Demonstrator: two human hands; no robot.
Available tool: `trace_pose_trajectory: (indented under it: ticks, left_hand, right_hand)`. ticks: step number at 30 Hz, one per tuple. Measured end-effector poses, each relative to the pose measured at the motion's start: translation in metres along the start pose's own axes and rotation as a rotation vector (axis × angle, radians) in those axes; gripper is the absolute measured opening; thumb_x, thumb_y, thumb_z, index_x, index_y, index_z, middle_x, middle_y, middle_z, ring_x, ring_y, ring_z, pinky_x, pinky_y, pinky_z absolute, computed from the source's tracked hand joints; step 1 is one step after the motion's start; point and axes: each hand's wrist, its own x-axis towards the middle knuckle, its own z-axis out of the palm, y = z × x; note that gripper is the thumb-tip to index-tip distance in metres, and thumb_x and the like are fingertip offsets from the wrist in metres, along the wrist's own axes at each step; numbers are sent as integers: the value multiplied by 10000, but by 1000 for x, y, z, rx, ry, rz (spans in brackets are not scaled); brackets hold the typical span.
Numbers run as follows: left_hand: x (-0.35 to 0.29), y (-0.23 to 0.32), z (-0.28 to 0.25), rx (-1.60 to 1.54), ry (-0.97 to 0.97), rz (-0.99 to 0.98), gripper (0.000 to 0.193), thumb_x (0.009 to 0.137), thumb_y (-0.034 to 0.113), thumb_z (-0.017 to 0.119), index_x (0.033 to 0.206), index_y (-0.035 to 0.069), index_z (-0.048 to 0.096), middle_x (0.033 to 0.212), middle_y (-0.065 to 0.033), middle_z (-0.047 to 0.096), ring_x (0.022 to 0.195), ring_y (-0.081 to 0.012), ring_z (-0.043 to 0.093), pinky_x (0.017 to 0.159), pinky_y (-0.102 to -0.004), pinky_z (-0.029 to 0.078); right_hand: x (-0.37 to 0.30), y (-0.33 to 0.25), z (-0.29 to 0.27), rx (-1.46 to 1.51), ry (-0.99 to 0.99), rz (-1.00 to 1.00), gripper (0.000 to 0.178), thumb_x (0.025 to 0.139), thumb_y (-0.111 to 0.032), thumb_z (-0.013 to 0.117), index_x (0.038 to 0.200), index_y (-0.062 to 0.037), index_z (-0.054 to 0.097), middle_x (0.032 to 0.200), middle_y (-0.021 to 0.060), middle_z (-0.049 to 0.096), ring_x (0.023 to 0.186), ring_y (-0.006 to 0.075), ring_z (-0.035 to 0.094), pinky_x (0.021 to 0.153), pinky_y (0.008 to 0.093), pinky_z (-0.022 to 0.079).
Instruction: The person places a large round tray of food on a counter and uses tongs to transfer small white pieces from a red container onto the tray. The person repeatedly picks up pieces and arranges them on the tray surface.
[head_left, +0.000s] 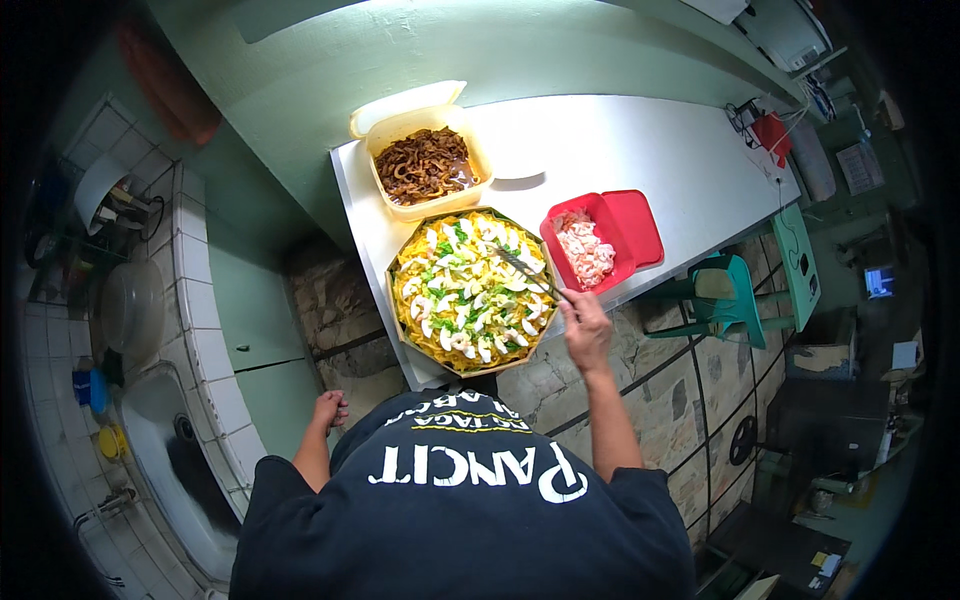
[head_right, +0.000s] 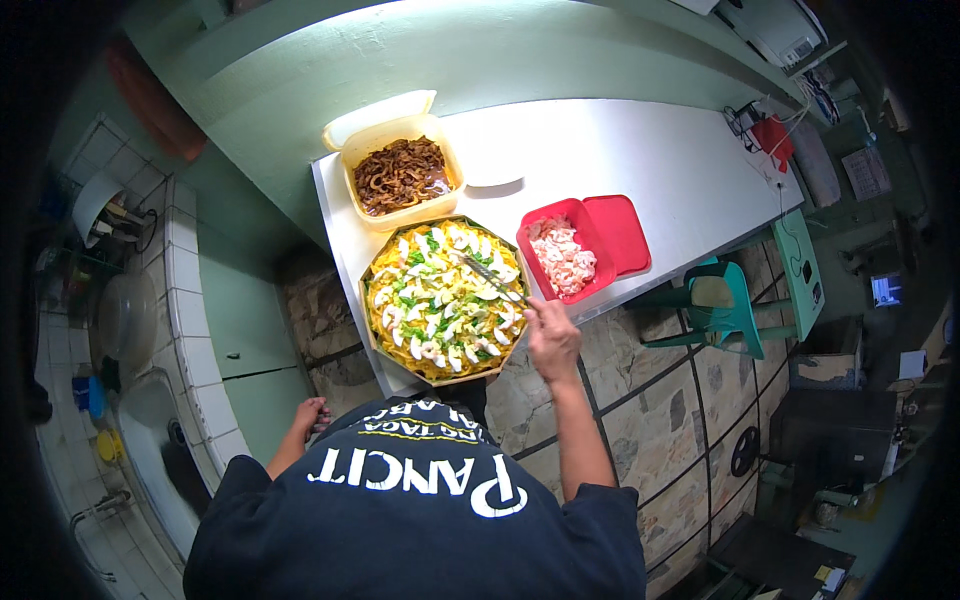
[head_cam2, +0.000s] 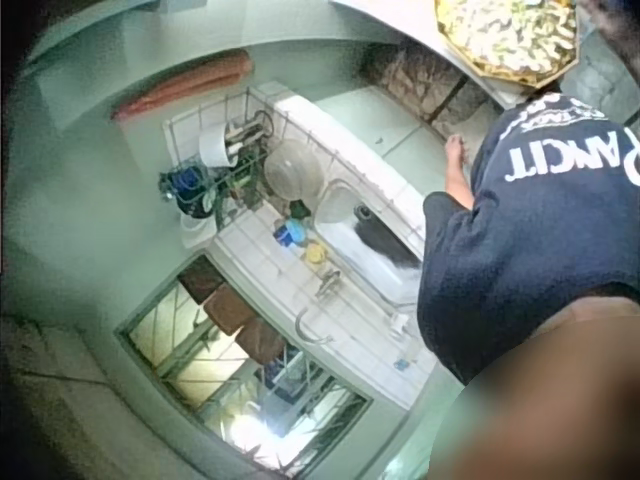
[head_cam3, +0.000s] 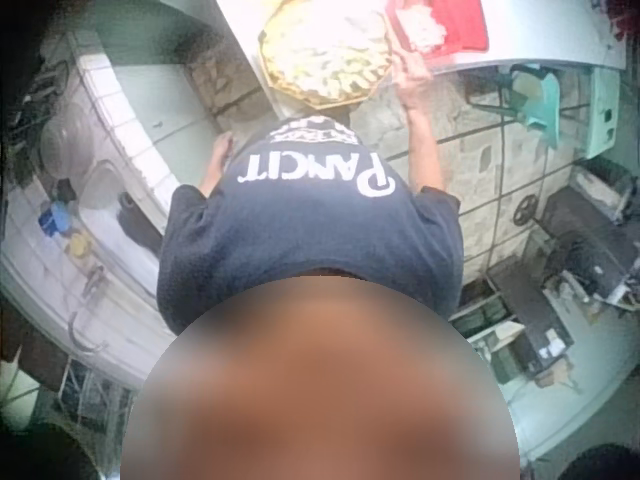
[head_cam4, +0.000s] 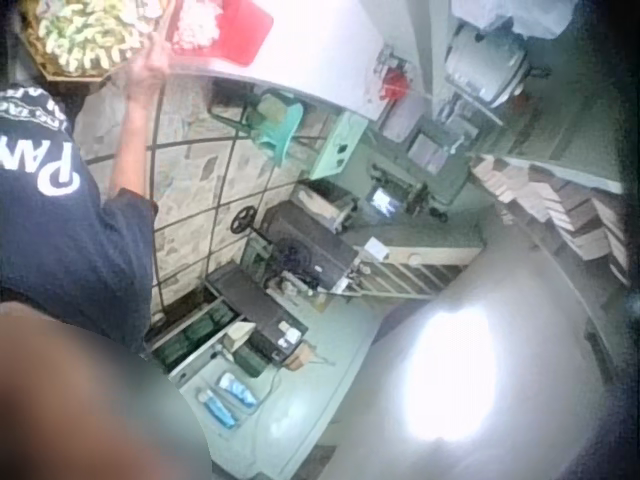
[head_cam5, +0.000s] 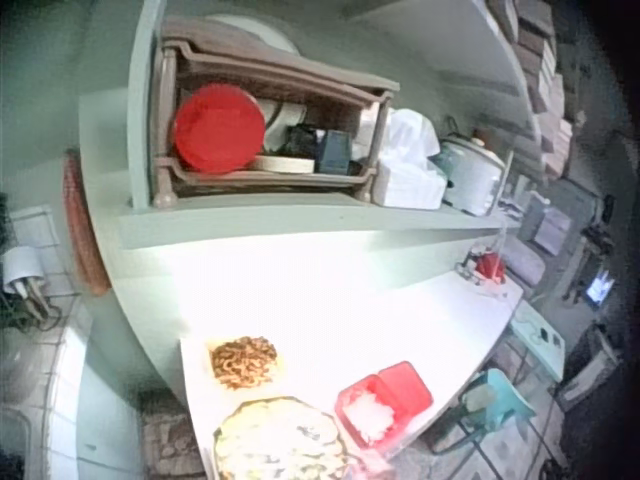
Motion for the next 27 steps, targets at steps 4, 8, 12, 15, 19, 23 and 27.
trace_pose_trajectory:
  ticks: [4,8,12,15,19,23,27]
  left_hand:
    - [-13,9,10,-38,9,16,255,986,325,499,1187,195,584,968,2,647,703,-146,615,599,-344,490]
    - [-11,19,13,-23,-14,6,256,987,321,500,1194,191,580,951,7,643,695,-143,613,600,-343,490]
    - [-5,13,10,2,-10,-32,254,988,324,504,1192,192,578,935,10,639,677,-145,609,589,-342,491]
    - [-6,2,8,-6,10,-83,248,987,329,511,1182,192,581,918,7,632,663,-150,603,573,-343,488]
    - [-6,2,15,-27,-12,22,242,985,338,517,1168,191,576,910,-1,623,664,-166,601,580,-358,485]
    - [-12,7,18,-17,-20,17,236,986,331,514,1166,190,569,911,-7,618,678,-179,606,591,-364,486]
    - [-19,13,16,-24,-18,23,227,983,328,515,1156,195,577,911,-4,621,701,-172,619,591,-360,483]
  right_hand:
    - [-2,-2,32,-222,52,-232,225,879,-136,635,1099,-91,644,900,92,599,797,273,619,685,394,486]
    - [-8,5,35,-200,-30,-139,240,875,-140,642,1106,-79,636,921,93,608,812,292,625,697,406,493]
    - [-3,12,17,17,18,49,219,895,-155,639,1083,-44,652,936,111,640,841,317,641,732,402,508]
    - [24,38,-15,132,227,76,227,929,-185,622,1077,-20,669,952,140,670,875,309,655,763,372,515]
    - [64,93,-59,-117,232,227,272,927,-255,611,1093,-47,668,990,160,676,909,347,655,783,412,514]
    - [80,122,-60,-434,-105,422,257,917,-288,576,1037,-81,671,1008,177,674,953,403,641,818,516,495]
    - [101,135,-56,-437,-159,482,272,915,-304,573,1012,-76,684,1013,198,679,955,425,641,823,519,501]
